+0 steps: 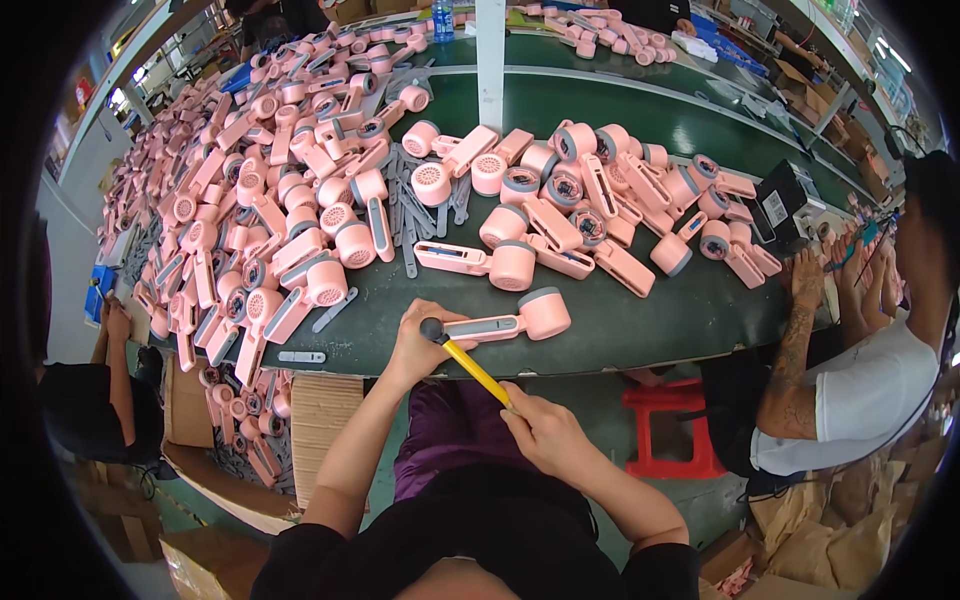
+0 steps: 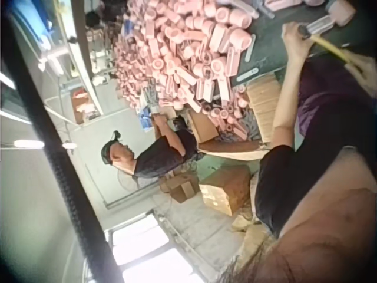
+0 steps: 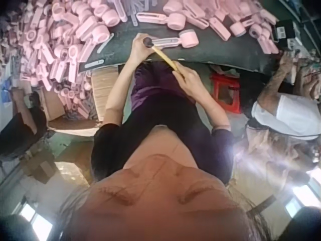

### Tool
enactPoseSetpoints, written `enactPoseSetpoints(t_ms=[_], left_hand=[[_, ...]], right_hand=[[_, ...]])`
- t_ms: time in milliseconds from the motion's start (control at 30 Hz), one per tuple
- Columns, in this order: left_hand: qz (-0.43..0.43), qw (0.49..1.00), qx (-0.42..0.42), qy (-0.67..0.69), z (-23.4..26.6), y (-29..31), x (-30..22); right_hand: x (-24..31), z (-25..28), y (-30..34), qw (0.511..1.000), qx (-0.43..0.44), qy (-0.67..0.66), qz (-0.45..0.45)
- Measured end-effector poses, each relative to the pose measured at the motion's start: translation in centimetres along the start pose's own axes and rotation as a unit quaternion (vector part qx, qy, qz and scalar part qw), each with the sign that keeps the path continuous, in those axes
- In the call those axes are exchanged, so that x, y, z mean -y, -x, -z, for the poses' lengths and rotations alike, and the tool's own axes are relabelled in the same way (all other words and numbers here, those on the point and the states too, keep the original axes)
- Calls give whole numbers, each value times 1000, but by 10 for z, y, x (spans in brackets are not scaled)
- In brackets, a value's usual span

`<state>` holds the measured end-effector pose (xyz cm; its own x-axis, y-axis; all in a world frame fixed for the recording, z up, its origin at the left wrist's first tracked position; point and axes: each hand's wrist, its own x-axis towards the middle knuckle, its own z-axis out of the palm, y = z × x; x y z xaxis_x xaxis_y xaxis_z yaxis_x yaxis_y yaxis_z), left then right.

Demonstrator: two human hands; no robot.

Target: The person assembles handheld fans by inserting strips into fan handles by hand and tapping them into place using a mallet before setting the fans on the table.

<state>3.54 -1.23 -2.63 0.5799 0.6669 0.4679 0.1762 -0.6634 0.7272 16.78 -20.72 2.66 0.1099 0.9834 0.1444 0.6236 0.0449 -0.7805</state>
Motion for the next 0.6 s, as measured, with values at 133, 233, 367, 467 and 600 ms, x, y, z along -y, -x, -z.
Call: enactPoseSetpoints(t_ms=[133,233,367,467,600], left_hand=[[24,1000,5,-1,0,-5,-7],[24,1000,12,8,-3,1,-4],[18,1000,7,13,-2,-4,-6],[22,1000,14,-12,1,-4,-9],[20,997,63,-31,10,-5,-20]], right_hand=[[-5,0,2,1000,-12,14,-24],[-3,8,14,999,-44,-3,0],[-15,25,22,990,-52,4,-128],[-4,30,24,994,-81,-4,-78],[-18,16,13,994,-43,18,-97]])
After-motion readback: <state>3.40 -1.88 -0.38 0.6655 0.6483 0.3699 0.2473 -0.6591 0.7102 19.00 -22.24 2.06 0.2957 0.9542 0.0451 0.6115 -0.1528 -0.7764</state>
